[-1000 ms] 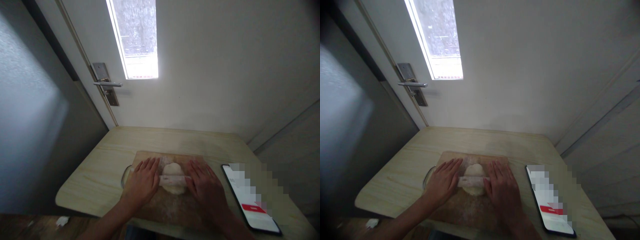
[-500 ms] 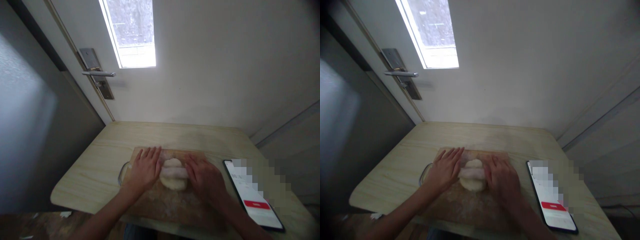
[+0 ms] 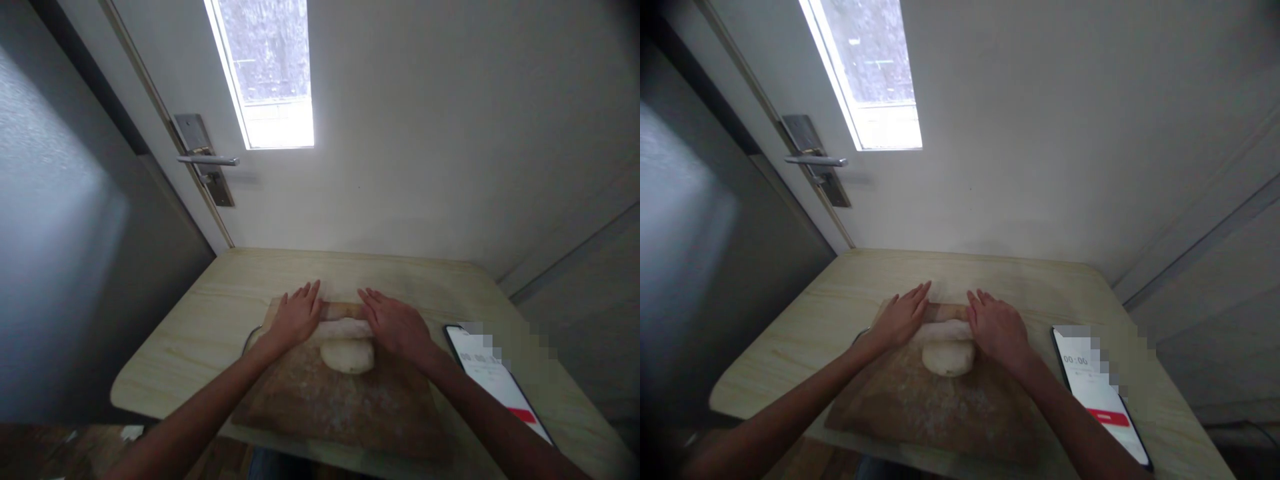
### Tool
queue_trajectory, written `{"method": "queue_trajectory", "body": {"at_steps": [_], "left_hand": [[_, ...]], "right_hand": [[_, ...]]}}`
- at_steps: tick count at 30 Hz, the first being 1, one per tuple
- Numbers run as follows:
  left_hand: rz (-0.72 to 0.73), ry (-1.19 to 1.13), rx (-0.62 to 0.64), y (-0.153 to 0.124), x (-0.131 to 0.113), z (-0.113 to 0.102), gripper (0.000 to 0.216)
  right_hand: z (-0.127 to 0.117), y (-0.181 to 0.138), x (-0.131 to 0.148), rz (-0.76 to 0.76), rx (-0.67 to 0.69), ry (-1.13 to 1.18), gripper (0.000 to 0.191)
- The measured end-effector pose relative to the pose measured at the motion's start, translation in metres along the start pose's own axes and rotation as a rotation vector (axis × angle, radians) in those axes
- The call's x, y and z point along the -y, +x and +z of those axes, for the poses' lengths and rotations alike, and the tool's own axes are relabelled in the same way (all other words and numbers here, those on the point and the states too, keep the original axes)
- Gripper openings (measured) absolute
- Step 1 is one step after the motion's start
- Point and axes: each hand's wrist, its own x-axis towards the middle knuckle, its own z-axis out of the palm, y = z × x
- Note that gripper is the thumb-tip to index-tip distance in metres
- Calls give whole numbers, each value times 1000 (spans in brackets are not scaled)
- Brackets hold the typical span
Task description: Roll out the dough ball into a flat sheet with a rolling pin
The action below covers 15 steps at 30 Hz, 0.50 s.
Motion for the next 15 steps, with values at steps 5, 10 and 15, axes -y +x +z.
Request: {"method": "queue_trajectory", "body": {"at_steps": [5, 10, 15], "left_hand": [[133, 5, 9, -24, -2, 1, 45], [73, 12, -42, -17, -2, 0, 46], [38, 14, -27, -8, 0, 0, 47]], "right_hand": [[1, -16, 2, -66, -43, 48, 39], [3, -2, 1, -15, -45, 1, 40], [2, -4, 1, 7, 2, 11, 40]]}}
